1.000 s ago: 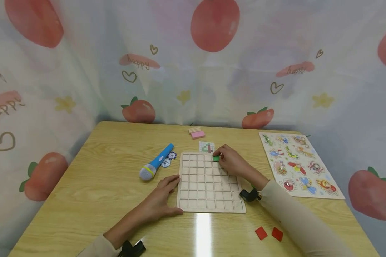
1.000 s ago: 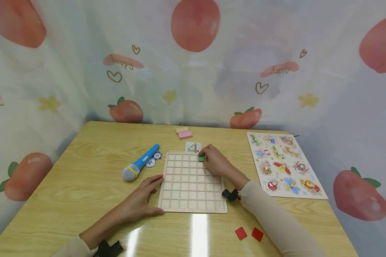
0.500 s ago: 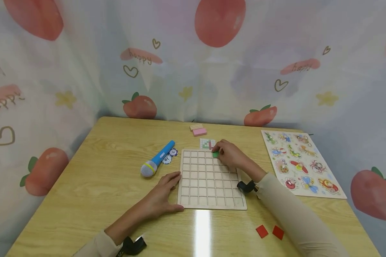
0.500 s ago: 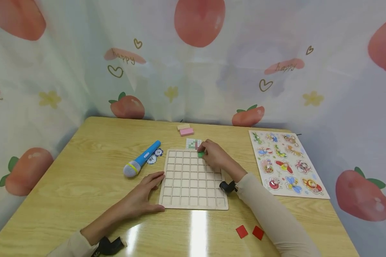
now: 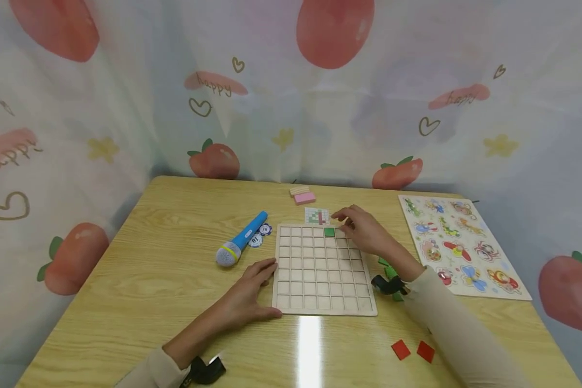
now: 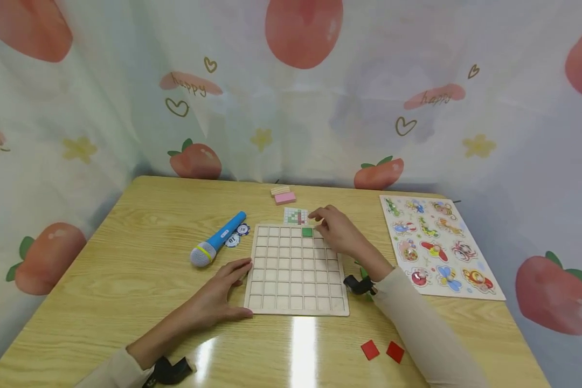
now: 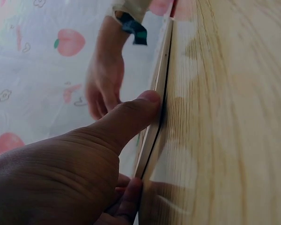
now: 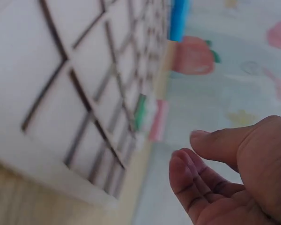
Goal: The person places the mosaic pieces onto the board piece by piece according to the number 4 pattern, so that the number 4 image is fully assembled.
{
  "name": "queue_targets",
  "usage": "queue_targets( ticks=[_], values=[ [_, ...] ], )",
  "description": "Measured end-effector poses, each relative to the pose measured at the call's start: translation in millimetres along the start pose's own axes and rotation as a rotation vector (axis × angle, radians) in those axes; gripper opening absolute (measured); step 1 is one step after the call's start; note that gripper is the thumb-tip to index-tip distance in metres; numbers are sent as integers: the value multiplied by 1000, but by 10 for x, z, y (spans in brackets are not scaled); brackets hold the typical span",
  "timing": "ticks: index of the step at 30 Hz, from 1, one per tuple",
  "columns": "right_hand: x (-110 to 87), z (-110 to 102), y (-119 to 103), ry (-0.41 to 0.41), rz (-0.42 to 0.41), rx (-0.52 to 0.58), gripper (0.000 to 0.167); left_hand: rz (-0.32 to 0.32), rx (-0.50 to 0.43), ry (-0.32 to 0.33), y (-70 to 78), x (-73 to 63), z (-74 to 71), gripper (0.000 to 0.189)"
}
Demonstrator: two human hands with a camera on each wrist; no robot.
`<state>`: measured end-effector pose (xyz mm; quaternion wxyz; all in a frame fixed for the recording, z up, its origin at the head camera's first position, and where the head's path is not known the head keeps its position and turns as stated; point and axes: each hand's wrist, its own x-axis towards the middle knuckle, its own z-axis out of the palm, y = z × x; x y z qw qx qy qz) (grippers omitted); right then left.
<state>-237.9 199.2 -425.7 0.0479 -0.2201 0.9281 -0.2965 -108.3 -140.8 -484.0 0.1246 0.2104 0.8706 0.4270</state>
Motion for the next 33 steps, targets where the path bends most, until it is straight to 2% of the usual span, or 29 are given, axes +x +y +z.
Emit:
queue_targets(
  ticks=[3,6,9,12,15,20,33],
  values=[
    [-270,-236,13,91,-9,-17,33,-1,2,-1,4,4,-1,109],
    [-569,-392,121,135,34,-36,29,-1,9,1,9,-6,25,109],
    [-784,-398,264,127,107,-55,26,3,21,10,9,-15,22,108],
    [-924,-288,375,82,156,-63,27,5,18,13,0,-30,14,109],
    [-987,-169,460,47,184,-84,30,6,8,7,-3,-34,11,108],
    [-992,-68,543,53,192,-114,27,1,13,3,4,-1,6,108],
    [-989,-66,586,41,188,-164,23,-3,53,-2,10,-8,-9,109]
  ],
)
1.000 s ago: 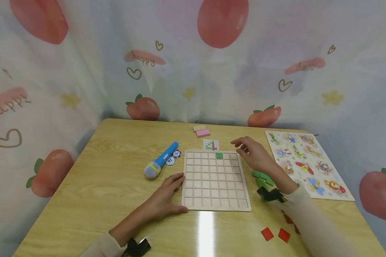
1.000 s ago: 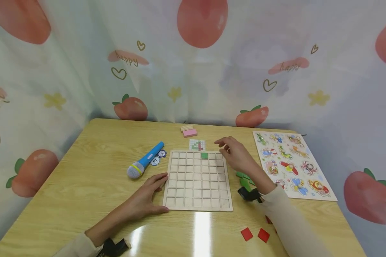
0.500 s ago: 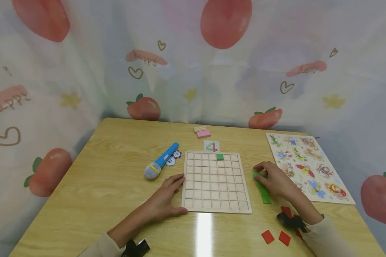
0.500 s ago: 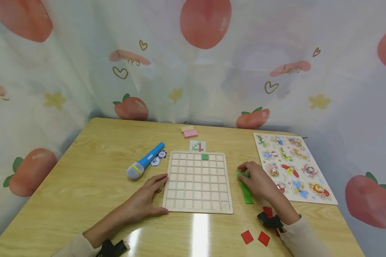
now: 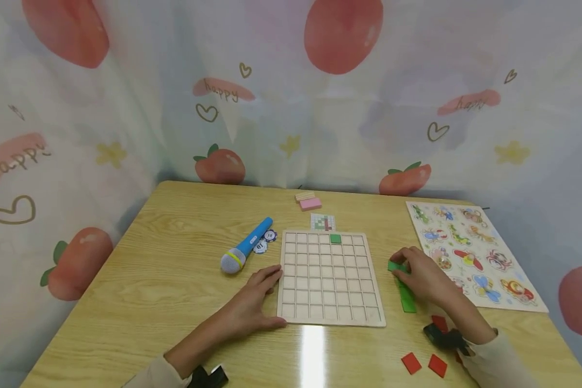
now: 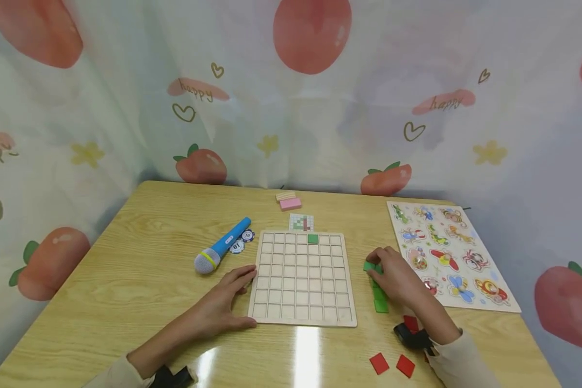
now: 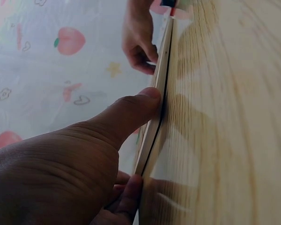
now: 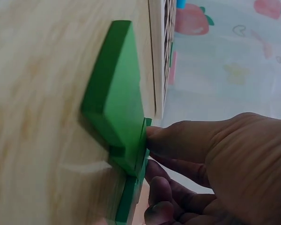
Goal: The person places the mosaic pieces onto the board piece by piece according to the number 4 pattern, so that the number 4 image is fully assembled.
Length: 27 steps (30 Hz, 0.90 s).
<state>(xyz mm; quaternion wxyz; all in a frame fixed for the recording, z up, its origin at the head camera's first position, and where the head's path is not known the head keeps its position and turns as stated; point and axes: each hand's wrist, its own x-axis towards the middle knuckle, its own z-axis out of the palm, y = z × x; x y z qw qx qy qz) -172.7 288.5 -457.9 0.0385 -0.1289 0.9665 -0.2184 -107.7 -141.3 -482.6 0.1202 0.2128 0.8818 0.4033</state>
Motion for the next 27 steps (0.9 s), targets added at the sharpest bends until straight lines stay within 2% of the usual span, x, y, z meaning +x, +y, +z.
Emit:
queue_targets(
  ticks=[7,15,21,27],
  values=[
    [66,-1,-24,5,-40,3,21,-10,-5,6,-6,9,-17,109],
    [-20,27,-118,39,-47,23,21,13,13,2,-1,2,-6,108],
    [-33,-56,-354,46,-129,0,20,14,-22,-2,7,-2,0,108],
    [131,-138,-686,27,-250,-50,18,1,-16,-1,8,6,3,108]
  ],
)
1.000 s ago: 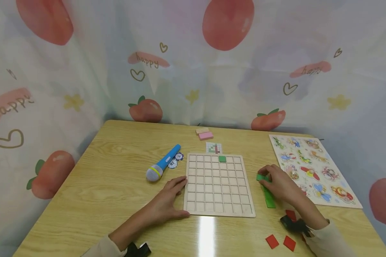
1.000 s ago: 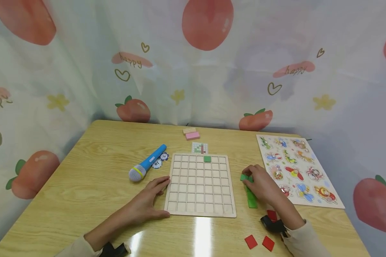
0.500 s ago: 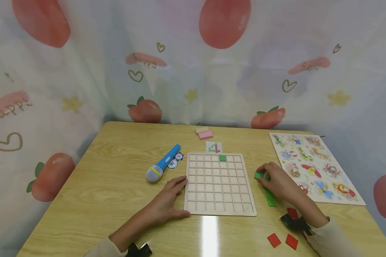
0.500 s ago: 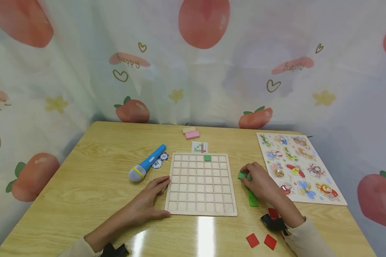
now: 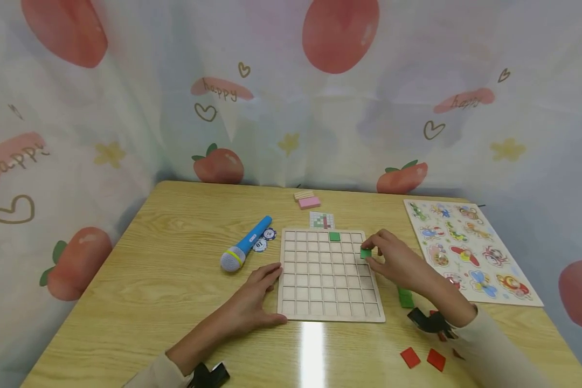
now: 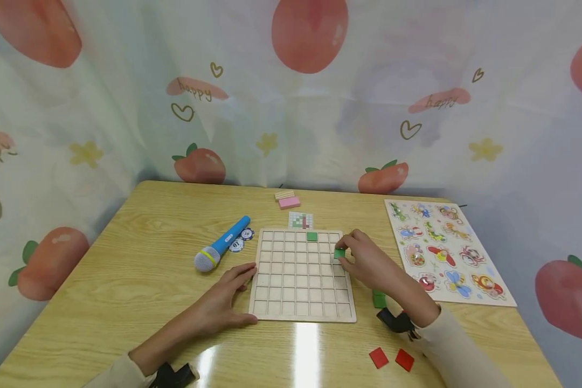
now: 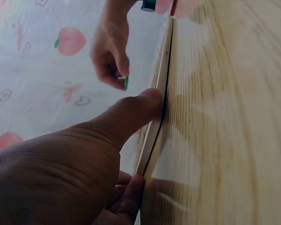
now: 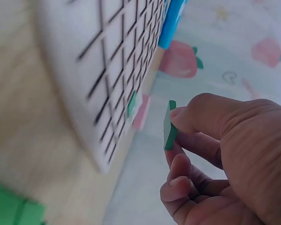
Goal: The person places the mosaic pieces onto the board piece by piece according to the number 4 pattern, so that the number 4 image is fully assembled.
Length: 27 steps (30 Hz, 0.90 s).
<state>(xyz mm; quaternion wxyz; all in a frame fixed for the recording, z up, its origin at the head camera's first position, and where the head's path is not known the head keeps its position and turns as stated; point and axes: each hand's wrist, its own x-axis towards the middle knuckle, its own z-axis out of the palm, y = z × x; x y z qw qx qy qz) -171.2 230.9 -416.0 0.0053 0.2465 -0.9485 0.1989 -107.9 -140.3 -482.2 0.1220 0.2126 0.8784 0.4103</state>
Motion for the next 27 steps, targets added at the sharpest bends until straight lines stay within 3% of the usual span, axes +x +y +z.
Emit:
queue_targets(
  ticks=[5,9,15,27],
  values=[
    [282,22,-143,-65,-42,5,18,5,4,8,8,19,3,108],
    [506,157,-231,-141,-44,34,20,1,21,13,16,13,-2,108],
    [791,342,-327,-187,-96,27,18,6,56,12,13,-6,-20,107],
    [955,453,-256,-261,-57,61,13,15,47,11,10,-6,-17,106]
  ],
)
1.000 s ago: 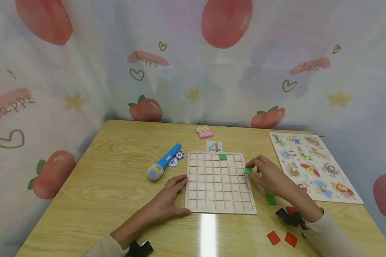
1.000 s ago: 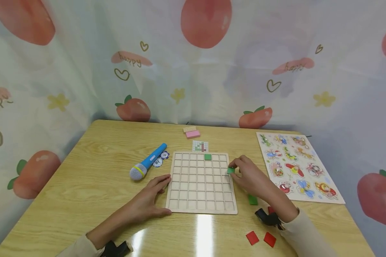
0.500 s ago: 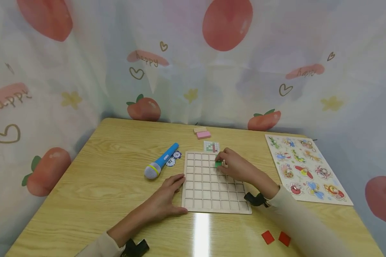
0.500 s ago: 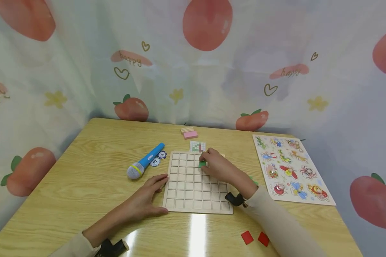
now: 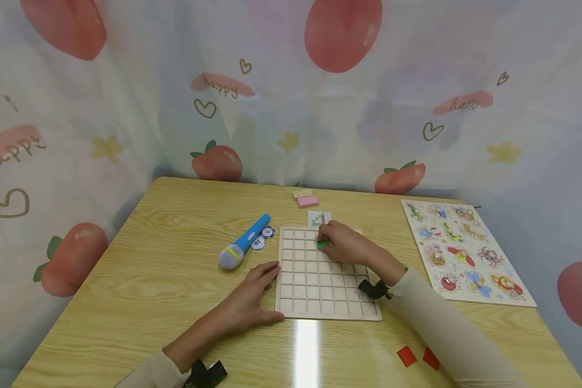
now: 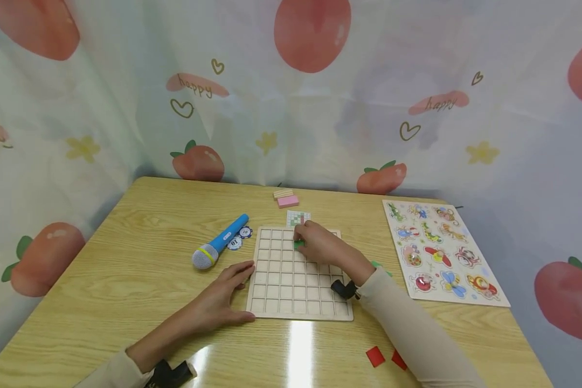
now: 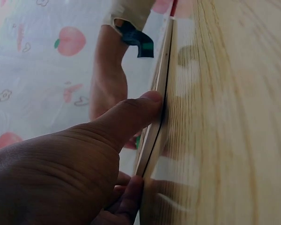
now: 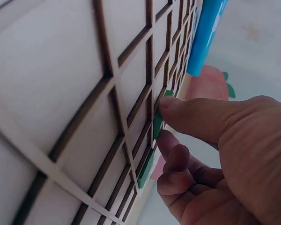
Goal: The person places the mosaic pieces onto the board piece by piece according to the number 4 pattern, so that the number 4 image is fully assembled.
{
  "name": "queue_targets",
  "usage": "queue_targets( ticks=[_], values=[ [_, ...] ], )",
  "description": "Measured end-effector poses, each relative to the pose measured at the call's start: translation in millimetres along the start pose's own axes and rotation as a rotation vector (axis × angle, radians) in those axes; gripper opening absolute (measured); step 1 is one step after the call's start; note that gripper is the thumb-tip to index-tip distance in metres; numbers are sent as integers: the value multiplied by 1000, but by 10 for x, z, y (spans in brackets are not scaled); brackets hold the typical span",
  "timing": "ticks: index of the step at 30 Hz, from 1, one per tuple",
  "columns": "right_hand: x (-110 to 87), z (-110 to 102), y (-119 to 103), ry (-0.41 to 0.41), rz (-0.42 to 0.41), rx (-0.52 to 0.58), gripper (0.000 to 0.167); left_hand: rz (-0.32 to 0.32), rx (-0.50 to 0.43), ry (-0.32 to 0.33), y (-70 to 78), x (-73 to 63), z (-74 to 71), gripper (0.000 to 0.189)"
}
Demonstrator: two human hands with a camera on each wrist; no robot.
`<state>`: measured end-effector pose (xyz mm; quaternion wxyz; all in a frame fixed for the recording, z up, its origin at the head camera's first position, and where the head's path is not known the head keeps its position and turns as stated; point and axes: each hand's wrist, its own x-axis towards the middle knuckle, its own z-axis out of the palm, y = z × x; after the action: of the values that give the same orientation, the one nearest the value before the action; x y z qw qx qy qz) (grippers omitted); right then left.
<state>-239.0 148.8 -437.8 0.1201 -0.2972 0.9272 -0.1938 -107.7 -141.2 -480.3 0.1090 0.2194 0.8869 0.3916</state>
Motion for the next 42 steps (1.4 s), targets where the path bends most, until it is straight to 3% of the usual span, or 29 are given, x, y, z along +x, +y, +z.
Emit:
queue_targets(
  ticks=[9,19,25,28,34,39,42],
  values=[
    [33,3,51,24,22,92,9,-12,2,-5,15,15,-10,105],
    [34,21,68,40,74,95,13,-3,-8,-23,12,39,-10,103],
    [-31,-60,38,70,15,64,22,-30,-24,-10,5,43,-26,103],
    [-263,-177,44,148,-14,48,23,-26,-41,-19,2,47,-17,103],
    [-1034,-365,130,391,-56,53,20,-29,-36,-25,17,56,1,103],
    [-1636,-341,286,546,-17,56,27,-38,-16,-17,30,35,4,103],
    [-1877,-235,420,585,14,87,31,-36,-4,-10,37,35,11,103]
  ],
)
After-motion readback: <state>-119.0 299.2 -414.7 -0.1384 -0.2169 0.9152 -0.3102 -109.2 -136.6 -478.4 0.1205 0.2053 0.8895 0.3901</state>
